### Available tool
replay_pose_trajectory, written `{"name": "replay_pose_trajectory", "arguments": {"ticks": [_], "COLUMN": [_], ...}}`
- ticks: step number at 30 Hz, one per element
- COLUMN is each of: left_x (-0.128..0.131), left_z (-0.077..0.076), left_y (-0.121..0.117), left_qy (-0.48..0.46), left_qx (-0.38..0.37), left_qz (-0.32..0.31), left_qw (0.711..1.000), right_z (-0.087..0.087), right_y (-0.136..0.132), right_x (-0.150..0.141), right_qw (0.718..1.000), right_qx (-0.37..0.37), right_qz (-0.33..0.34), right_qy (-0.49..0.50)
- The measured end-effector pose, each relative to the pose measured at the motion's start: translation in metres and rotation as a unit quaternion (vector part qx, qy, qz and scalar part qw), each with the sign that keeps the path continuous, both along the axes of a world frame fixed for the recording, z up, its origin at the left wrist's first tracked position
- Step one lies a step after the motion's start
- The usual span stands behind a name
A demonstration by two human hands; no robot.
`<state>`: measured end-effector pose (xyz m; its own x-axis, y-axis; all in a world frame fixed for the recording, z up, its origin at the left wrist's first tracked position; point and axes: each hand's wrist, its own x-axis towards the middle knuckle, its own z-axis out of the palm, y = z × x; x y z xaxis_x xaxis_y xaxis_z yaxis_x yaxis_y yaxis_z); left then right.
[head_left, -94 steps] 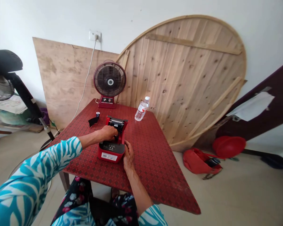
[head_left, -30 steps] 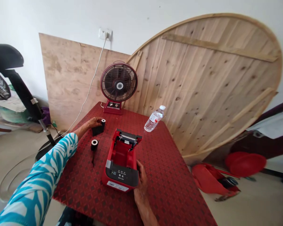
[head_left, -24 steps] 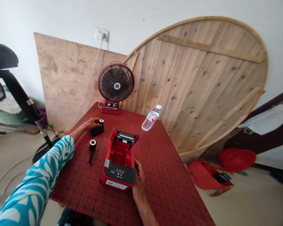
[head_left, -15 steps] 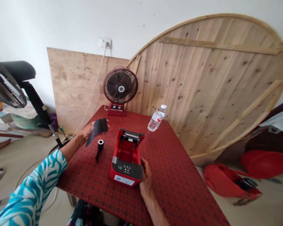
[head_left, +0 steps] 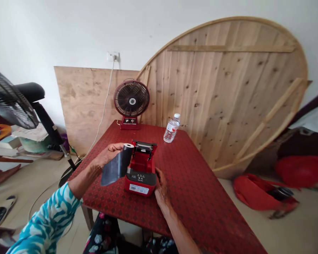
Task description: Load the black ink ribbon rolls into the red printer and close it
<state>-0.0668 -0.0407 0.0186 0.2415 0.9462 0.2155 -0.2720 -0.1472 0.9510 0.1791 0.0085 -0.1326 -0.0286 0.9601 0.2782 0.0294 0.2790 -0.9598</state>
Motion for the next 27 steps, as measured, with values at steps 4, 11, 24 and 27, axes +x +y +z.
{"name": "replay_pose_trajectory", "arguments": {"ticks": [4, 11, 24, 27], "left_x": [0.01, 0.042, 0.067, 0.057], "left_z": [0.026, 0.014, -0.009, 0.004], "left_y": [0.011, 0.049, 0.079, 0.07], "left_qy": [0.237, 0.647, 0.7, 0.673], "left_qx": [0.066, 0.177, 0.16, 0.165], "left_qz": [0.026, 0.039, -0.032, -0.028], "left_qw": [0.969, 0.74, 0.696, 0.72], "right_z": [0.002, 0.004, 0.005, 0.006], "right_y": [0.001, 0.0, 0.002, 0.002], "right_x": [-0.008, -0.014, -0.018, -0.019], "right_qw": [1.0, 0.999, 0.998, 0.998], "right_qx": [0.023, 0.041, 0.045, 0.055], "right_qz": [-0.005, -0.016, -0.02, -0.021], "right_qy": [0.018, 0.025, 0.038, 0.033]}}
